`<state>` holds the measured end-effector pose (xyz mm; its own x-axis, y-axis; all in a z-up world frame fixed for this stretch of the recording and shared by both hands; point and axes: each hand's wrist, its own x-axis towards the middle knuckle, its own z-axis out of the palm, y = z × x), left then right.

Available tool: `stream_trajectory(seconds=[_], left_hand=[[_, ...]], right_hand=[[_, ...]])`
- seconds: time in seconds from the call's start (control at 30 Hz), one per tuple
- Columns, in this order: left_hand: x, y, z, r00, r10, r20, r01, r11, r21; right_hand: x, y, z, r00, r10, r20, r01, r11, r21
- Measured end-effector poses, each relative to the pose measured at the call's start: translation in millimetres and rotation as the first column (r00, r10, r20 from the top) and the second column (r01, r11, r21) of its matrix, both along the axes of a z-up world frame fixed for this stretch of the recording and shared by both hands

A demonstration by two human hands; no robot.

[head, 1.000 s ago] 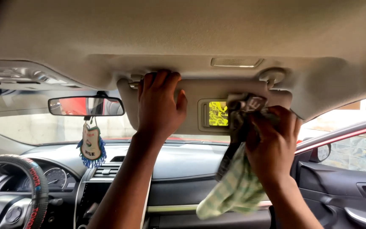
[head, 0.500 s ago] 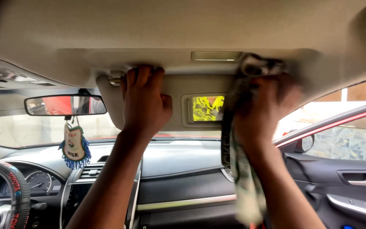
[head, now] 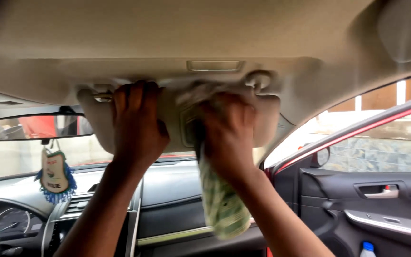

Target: Cleaning the car dashboard, glove box, and sun visor mirror with a cloth.

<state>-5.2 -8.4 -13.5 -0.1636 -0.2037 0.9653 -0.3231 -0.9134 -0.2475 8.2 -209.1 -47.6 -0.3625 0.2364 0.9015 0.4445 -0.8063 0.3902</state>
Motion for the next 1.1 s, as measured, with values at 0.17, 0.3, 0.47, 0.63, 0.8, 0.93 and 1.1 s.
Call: stream_trajectory(seconds=[0.17, 0.3, 0.47, 0.63, 0.8, 0.93, 1.1], left_hand=[[5.0, -0.9, -3.1, 1.000, 0.023, 0.011, -0.023, 1.000, 0.003], [1.1, -4.9, -5.0, 0.999, 0.049, 0.024, -0.048, 0.998, -0.032], [0.9, -4.0, -5.8, 0.998, 0.065, 0.003, -0.065, 0.997, -0.030], [1.4, -4.2, -5.4, 0.997, 0.072, 0.020, -0.072, 0.997, -0.037], [4.8, -8.5, -6.3, 0.998, 0.058, 0.033, -0.056, 0.997, -0.053], [5.1, -6.8, -9.3, 0.999, 0.049, 0.012, -0.048, 0.997, -0.054], [10.4, -4.9, -8.1, 0.997, 0.040, 0.059, -0.037, 0.998, -0.060]], right_hand=[[-2.5, -29.5, -12.2, 0.998, 0.037, -0.042, -0.034, 0.997, 0.072], [1.4, -12.0, -31.1, 0.991, -0.078, -0.112, 0.083, 0.995, 0.049], [-9.3, -30.3, -19.3, 0.997, -0.012, -0.078, 0.017, 0.998, 0.068], [-5.5, -30.1, -24.9, 0.996, 0.021, -0.091, -0.012, 0.995, 0.095], [-11.5, -35.2, -22.5, 0.982, 0.106, -0.155, -0.065, 0.966, 0.249], [-4.1, -11.2, -27.9, 0.992, -0.021, -0.121, 0.024, 0.999, 0.023], [-40.3, -30.3, -5.1, 0.936, 0.183, -0.300, -0.121, 0.969, 0.215]])
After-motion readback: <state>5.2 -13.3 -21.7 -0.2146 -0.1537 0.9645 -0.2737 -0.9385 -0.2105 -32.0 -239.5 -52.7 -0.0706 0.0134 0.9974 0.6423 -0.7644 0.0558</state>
